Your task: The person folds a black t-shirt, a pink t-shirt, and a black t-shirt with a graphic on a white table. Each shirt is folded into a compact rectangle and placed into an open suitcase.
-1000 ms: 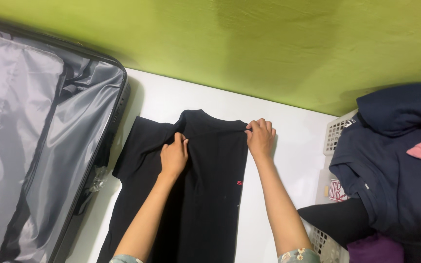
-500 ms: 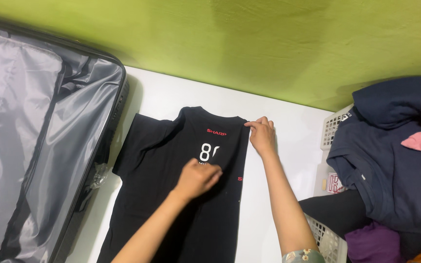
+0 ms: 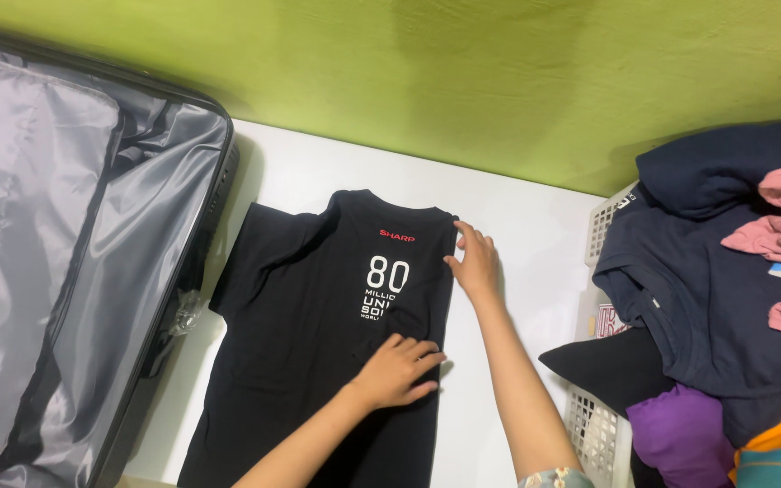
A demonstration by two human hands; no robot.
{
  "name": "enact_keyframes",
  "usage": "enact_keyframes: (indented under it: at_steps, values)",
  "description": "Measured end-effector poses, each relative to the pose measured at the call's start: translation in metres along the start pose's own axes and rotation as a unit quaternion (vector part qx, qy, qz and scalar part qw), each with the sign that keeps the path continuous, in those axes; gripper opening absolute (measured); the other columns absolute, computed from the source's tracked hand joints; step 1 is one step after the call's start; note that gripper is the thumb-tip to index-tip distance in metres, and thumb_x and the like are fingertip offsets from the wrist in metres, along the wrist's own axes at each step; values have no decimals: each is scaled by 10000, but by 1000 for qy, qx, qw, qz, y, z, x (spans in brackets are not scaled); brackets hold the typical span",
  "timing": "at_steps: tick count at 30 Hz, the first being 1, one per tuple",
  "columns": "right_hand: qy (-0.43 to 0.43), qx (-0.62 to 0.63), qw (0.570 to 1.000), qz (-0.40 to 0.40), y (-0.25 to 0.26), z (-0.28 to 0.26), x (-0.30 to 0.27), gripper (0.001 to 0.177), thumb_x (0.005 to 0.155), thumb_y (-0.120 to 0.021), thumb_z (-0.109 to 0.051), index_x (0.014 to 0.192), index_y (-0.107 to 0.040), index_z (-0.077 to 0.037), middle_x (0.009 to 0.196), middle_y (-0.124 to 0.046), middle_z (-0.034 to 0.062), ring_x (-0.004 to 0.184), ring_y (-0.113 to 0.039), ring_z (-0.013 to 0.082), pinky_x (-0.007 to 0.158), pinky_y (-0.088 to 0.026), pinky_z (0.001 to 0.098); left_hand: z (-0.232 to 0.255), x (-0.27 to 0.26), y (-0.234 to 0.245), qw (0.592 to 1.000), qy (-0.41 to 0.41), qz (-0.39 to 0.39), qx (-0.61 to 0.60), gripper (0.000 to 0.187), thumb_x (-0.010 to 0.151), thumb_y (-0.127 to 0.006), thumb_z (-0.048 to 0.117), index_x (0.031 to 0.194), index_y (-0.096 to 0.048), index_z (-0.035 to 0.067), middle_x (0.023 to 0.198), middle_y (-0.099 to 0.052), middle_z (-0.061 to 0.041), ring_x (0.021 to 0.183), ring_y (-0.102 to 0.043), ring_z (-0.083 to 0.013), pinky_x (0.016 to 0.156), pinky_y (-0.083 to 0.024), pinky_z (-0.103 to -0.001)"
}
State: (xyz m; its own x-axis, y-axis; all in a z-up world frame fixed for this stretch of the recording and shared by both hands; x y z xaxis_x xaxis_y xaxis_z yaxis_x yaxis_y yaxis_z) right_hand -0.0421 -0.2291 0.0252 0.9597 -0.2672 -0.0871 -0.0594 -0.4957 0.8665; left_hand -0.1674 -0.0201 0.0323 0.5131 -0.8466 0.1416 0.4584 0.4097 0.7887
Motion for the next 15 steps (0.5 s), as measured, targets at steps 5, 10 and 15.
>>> enact_keyframes:
  at_steps: [5,10,15]
  values:
    - [59,-6,998,34,-7,1,-59,368,768,-844,-149,1083,-656,-154,1012,-669,0,1019,-623,240,876,-499,422,-5,-27,55,998,5,67,18,803,679,-843,539,1308,-596,106,1364,-561,-126,1266,-502,-343,999,-352,-493]
    - [140,17,989,40,-8,-19,-139,246,782,-839,-323,893,-697,-156,1028,-671,8,1030,-609,274,835,-479,430,-36,-65,71,991,93,74,53,802,653,-829,381,1359,-570,104,1347,-569,-122,1252,-516,-297,1003,-353,-472]
    - [284,12,958,-35,-19,-48,-217,531,641,-872,-393,1006,-693,-51,1066,-618,113,1091,-559,326,818,-434,454,-60,-84,40,981,148,115,53,403,822,-754,160,1214,-665,136,1068,-696,18,1082,-629,-197,955,-421,-388]
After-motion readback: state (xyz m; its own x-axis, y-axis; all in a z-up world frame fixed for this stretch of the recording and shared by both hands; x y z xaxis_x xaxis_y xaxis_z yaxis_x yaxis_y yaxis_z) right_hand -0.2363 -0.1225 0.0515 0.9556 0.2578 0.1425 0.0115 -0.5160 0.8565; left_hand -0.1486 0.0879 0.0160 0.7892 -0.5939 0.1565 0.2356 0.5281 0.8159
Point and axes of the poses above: each hand's wrist, its own x-axis towards the middle knuckle, its own y-axis out of the back of the hand, z = x × y, the point moved 3 cm from there along x, towards the middle knuckle
